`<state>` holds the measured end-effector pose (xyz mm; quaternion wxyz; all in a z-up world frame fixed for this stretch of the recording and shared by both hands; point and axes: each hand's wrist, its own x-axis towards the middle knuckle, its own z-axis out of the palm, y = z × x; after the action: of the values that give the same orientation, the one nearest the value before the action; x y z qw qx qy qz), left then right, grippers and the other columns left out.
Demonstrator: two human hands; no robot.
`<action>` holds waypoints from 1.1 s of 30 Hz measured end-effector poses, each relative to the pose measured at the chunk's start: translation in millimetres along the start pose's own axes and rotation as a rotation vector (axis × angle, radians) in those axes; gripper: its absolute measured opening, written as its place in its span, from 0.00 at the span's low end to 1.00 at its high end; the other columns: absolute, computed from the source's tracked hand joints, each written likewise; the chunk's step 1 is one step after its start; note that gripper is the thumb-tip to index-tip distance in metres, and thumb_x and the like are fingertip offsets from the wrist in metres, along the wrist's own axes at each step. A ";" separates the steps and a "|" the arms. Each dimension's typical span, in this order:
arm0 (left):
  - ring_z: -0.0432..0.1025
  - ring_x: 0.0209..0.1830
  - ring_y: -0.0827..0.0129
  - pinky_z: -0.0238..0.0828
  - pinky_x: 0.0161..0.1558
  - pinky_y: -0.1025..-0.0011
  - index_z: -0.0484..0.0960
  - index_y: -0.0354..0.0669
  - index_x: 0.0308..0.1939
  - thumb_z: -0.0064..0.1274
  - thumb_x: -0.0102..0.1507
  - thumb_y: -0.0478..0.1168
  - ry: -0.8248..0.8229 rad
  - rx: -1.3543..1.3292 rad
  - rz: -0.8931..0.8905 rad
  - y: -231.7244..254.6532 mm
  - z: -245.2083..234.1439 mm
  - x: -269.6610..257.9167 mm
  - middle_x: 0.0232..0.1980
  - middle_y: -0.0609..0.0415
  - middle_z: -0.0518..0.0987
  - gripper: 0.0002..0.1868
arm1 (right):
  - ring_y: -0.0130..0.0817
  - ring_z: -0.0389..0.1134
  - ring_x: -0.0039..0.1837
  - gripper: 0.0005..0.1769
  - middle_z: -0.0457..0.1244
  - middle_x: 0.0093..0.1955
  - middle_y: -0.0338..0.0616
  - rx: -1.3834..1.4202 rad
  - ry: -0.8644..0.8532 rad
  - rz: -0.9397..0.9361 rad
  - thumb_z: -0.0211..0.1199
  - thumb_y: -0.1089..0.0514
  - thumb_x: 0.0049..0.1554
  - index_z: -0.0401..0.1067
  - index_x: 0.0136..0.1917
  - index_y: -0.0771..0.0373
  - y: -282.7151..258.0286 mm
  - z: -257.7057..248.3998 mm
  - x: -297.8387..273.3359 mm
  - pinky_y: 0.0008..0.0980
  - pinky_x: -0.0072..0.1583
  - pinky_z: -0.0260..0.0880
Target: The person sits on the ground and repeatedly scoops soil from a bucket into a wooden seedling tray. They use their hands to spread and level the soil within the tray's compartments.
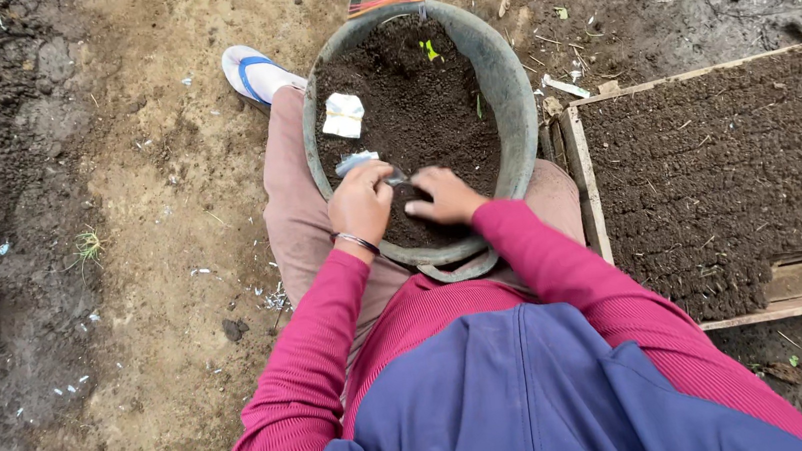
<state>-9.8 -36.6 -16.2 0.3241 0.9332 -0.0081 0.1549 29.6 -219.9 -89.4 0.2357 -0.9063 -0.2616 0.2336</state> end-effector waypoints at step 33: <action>0.73 0.48 0.52 0.71 0.51 0.59 0.79 0.40 0.38 0.54 0.49 0.47 -0.700 -0.077 -0.336 46.1 43.5 -17.7 0.39 0.46 0.79 0.18 | 0.31 0.65 0.43 0.15 0.62 0.32 0.41 0.728 0.503 0.193 0.55 0.49 0.58 0.69 0.33 0.56 -90.2 -75.3 -60.1 0.34 0.49 0.65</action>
<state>-19.6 -100.9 -25.9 0.3573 0.9051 0.0290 -0.2287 -7.4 -210.1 36.9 0.5725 -0.8132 -0.0111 0.1039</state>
